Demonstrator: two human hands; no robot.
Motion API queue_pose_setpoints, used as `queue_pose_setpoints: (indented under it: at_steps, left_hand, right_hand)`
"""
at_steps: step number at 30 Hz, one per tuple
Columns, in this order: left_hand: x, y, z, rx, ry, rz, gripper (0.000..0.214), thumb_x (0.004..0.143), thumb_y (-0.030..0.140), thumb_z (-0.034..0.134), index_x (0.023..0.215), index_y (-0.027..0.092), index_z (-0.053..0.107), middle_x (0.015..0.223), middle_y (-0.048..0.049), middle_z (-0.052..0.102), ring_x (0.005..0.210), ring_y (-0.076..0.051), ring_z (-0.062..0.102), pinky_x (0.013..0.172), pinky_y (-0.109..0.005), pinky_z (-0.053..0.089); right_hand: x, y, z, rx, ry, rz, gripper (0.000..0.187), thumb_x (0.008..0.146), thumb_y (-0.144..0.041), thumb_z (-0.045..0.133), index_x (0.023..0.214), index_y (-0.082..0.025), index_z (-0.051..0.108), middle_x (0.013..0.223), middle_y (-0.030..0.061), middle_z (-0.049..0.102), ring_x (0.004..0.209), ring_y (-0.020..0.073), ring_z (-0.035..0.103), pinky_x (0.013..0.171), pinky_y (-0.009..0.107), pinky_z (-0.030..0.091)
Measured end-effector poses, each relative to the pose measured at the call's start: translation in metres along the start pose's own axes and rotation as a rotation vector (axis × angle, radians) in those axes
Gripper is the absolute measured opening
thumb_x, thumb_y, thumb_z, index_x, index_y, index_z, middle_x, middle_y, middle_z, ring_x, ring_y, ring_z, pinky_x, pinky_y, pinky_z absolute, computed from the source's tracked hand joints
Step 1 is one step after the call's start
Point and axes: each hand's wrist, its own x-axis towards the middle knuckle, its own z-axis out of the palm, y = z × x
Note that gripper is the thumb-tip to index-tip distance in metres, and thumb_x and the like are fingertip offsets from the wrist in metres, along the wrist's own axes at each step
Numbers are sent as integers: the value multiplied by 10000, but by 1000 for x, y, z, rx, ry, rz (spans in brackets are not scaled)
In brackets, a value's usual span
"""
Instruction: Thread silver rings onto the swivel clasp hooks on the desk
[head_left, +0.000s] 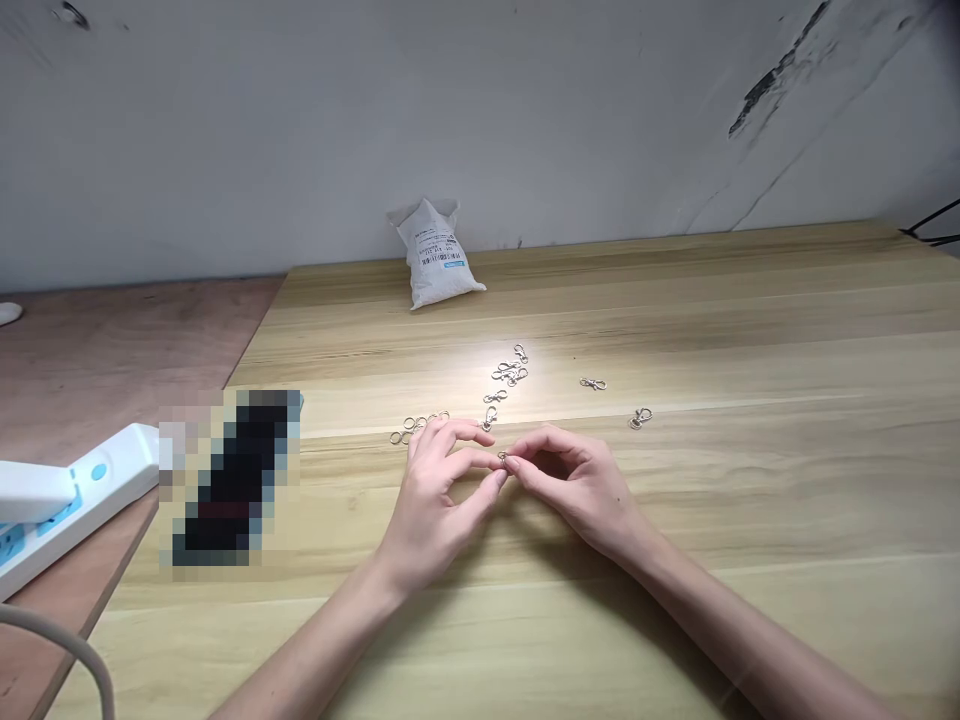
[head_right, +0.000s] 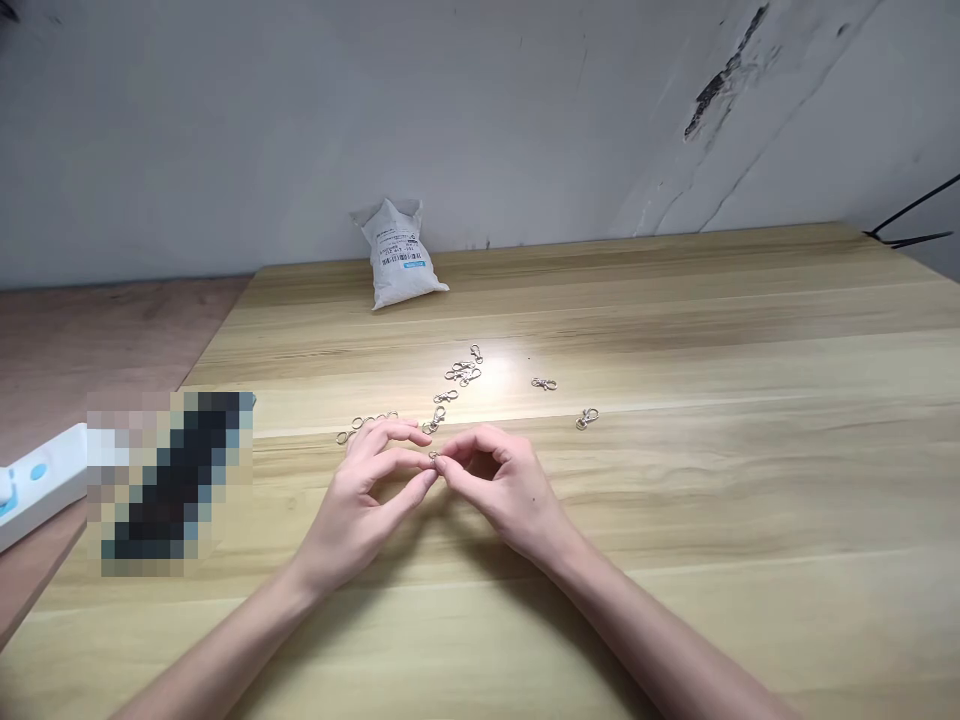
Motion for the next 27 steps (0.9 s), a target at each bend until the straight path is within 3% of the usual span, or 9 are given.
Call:
queue_pose_setpoints:
  at_steps: [9, 16, 23, 27]
  left_hand:
    - [1, -2, 0, -88, 0, -104, 83, 866, 211, 606, 798, 234, 649, 1074, -31, 622, 1156, -233, 523, 1035, -486, 382]
    - [3, -2, -9, -62, -39, -34, 108, 819, 133, 588, 754, 215, 615, 1099, -44, 621, 1144, -238, 527, 1015, -485, 399]
    - [7, -4, -20, 56, -162, 49, 102, 800, 134, 625, 745, 220, 632, 1135, -33, 630, 1157, -241, 545, 1121, -564, 268]
    - [6, -3, -19, 60, -136, -35, 80, 846, 183, 611, 791, 221, 656, 1133, -52, 631, 1158, -253, 539, 1056, -555, 356]
  right_hand:
    - [-2, 5, 0, -77, -23, -48, 126, 874, -316, 641, 879, -200, 692, 837, 53, 697, 756, 173, 656, 697, 338, 544]
    - [-2, 4, -3, -220, -77, -167, 210, 908, -243, 570, 1075, -205, 692, 833, 45, 665, 738, 155, 599, 661, 321, 498]
    - [-1, -2, -8, -380, -157, -242, 129, 908, -218, 568, 897, -212, 696, 689, 0, 590, 660, 134, 519, 612, 282, 431]
    - [-1, -3, -8, -424, -38, -335, 97, 879, -170, 573, 823, -194, 648, 675, 3, 582, 634, 133, 527, 578, 277, 430]
